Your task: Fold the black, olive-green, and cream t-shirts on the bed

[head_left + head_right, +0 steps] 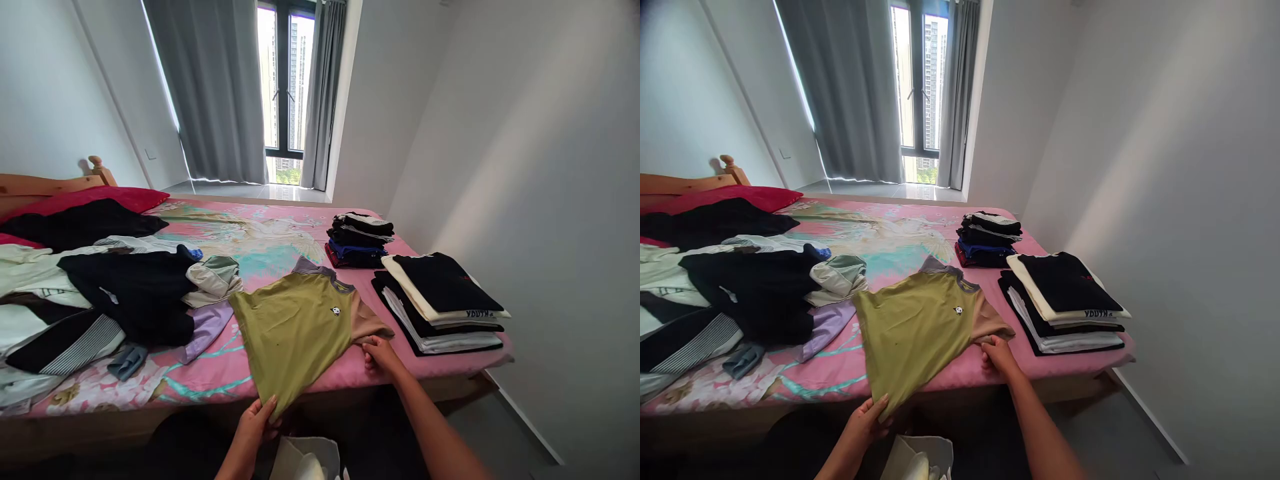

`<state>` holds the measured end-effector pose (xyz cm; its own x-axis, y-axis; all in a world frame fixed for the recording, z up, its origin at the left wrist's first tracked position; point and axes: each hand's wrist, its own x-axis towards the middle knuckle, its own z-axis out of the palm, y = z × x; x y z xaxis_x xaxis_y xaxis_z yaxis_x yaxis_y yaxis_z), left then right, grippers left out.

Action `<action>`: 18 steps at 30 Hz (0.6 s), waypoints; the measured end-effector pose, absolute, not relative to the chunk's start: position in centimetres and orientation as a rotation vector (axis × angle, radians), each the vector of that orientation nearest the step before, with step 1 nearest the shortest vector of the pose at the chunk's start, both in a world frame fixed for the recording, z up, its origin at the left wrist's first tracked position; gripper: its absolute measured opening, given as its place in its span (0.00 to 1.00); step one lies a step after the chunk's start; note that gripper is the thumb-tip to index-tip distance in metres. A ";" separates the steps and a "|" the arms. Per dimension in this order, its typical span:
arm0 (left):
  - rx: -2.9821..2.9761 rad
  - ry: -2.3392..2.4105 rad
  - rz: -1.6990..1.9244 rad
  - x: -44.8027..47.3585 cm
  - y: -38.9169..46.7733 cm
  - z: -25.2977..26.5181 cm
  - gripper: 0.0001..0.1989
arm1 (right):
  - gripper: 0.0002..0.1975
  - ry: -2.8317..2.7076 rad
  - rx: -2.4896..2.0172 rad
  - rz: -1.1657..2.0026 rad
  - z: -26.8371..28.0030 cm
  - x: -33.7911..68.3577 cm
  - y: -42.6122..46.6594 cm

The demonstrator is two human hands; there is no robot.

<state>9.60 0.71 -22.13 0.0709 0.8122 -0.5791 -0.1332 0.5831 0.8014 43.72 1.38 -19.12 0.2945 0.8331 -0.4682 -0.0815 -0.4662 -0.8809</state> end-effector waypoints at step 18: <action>0.564 1.311 0.751 8.9 1.1 -23.2 0.18 | 0.17 -0.582 -1.566 1.084 -20.2 39.4 -2.0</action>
<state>8.88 1.11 -23.23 0.0854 0.7612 -0.6429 -0.1691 0.6470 0.7435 39.44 -1.96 -20.18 0.4621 0.8206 -0.3362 -0.1733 -0.2883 -0.9417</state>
